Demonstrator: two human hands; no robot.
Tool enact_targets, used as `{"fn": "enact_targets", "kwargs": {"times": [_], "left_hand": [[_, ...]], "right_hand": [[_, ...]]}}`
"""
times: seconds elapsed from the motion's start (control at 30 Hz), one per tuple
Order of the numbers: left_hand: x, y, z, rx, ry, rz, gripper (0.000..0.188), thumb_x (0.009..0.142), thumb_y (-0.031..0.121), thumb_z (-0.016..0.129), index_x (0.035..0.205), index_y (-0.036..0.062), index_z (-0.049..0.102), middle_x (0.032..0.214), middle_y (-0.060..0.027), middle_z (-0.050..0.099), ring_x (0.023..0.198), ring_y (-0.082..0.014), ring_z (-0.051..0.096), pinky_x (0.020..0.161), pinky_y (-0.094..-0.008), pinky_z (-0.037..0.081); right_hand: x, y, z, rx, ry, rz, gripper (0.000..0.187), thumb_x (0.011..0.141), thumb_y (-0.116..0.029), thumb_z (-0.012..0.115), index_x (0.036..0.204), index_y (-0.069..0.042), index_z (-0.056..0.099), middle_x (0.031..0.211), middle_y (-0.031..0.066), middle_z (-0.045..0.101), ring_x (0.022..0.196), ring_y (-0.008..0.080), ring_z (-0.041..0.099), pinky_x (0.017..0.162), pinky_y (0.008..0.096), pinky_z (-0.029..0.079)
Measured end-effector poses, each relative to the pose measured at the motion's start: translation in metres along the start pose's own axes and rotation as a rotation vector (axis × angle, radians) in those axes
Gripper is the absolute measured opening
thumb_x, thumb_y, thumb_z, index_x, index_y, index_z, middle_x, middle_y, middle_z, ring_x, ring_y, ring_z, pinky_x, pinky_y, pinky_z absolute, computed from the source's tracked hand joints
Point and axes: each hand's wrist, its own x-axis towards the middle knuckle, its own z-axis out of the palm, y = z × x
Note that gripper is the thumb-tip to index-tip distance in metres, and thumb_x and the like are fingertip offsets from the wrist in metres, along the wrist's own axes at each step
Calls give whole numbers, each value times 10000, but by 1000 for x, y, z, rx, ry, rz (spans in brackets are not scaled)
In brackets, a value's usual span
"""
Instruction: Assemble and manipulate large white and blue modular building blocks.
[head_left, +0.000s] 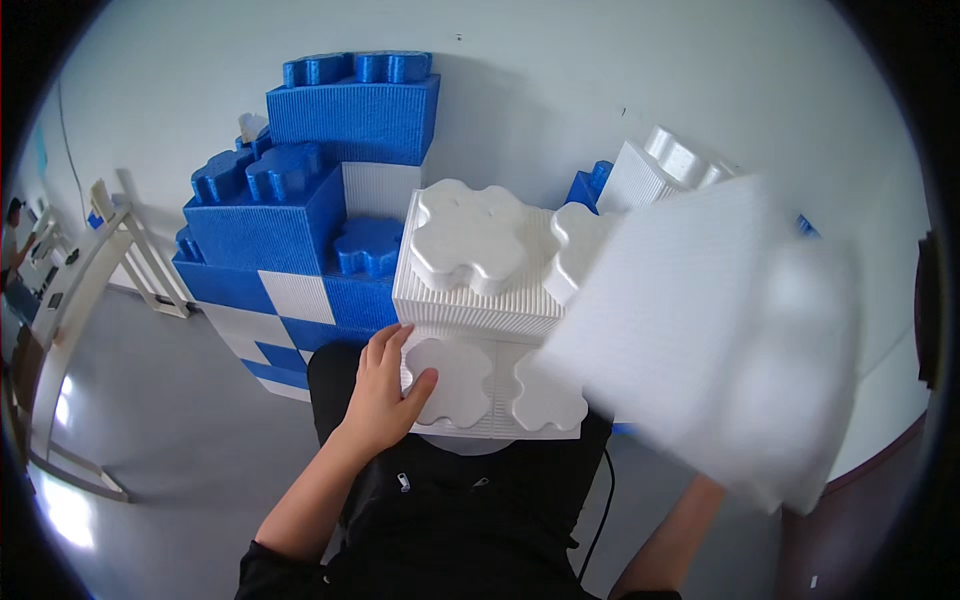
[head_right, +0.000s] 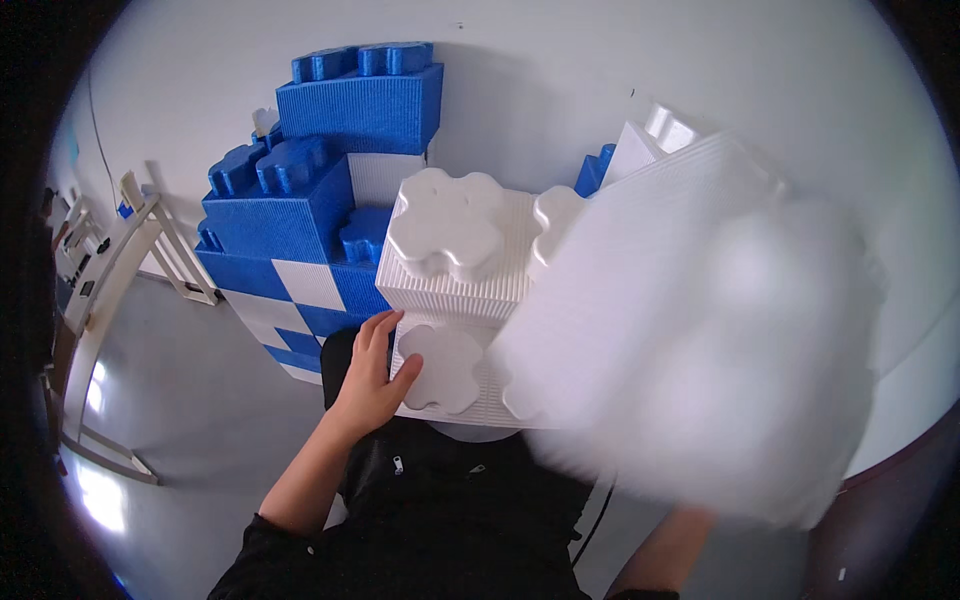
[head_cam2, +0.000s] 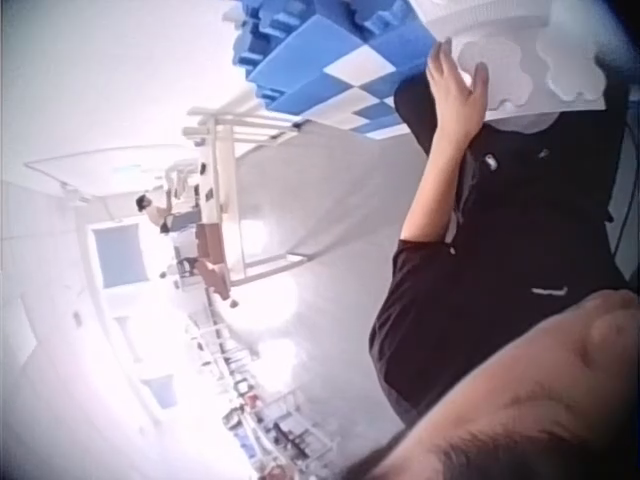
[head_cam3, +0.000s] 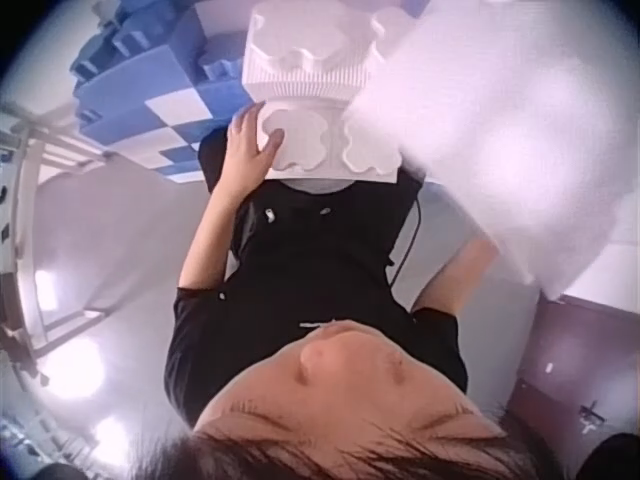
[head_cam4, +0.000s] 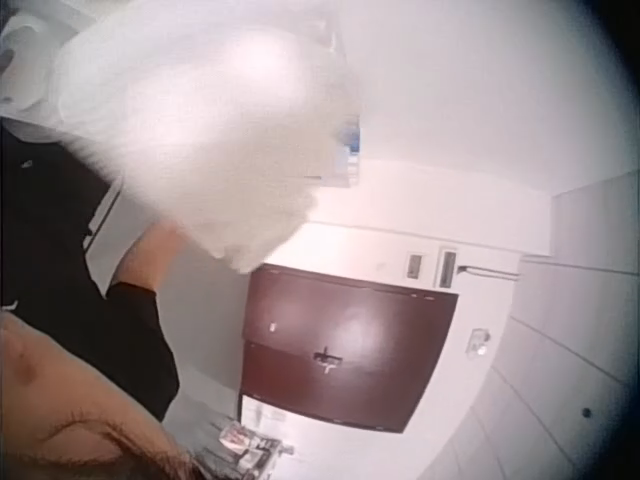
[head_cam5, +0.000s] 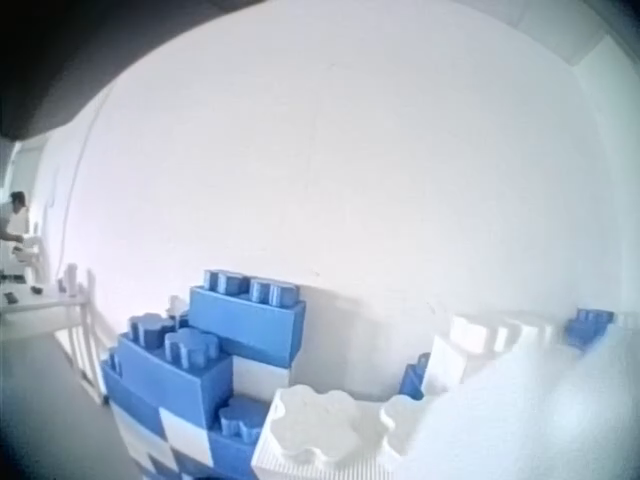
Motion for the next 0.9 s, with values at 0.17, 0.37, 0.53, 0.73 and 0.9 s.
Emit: {"fn": "enact_targets", "kwargs": {"times": [0.17, 0.37, 0.53, 0.73, 0.9], "left_hand": [[-3, -15, 32, -26, -24, -46, 876, 879, 288, 706, 1492, -38, 172, 1435, -317, 372, 1364, -452, 365, 1147, -445, 292], [-2, -9, 33, -285, -120, -240, 1035, 844, 392, 751, 1498, -81, 104, 1398, -369, 403, 1250, -442, 515, 1037, -419, 440], [-4, -14, 29, -293, -202, -356, 1186, 789, 459, 795, 1516, -90, 38, 1412, -364, 402, 1236, -435, 530, 1045, -429, 438], [-5, -19, 32, -279, -235, -279, 1211, 748, 511, 815, 1527, -67, 90, 1470, -342, 332, 1286, -426, 486, 1062, -438, 432], [-8, -21, 33, -277, -237, -311, 1201, 746, 498, 820, 1532, -53, 99, 1482, -333, 312, 1304, -415, 470, 1071, -432, 425]], "right_hand": [[53, -51, -19, 8, 24, -83, 490, 1075, -242, 313, 1505, -10, 289, 1550, 72, 361, 1420, 195, 331, 1188, 325, 229], [163, -78, -51, 476, -328, 79, 472, 1090, -255, 304, 1466, 28, 342, 1513, 163, 394, 1412, 285, 343, 1185, 459, 249], [189, -22, 27, 326, 95, -38, 450, 1097, -194, 228, 1460, 62, 304, 1537, 184, 322, 1440, 341, 269, 1186, 571, 217], [162, -6, 82, 248, 52, 46, 513, 1091, -256, 241, 1498, 52, 197, 1534, 259, 248, 1454, 376, 222, 1208, 561, 185], [136, -2, 83, 224, 22, 131, 604, 1073, -324, 282, 1497, 82, 140, 1533, 319, 194, 1453, 435, 197, 1200, 590, 178]]}}
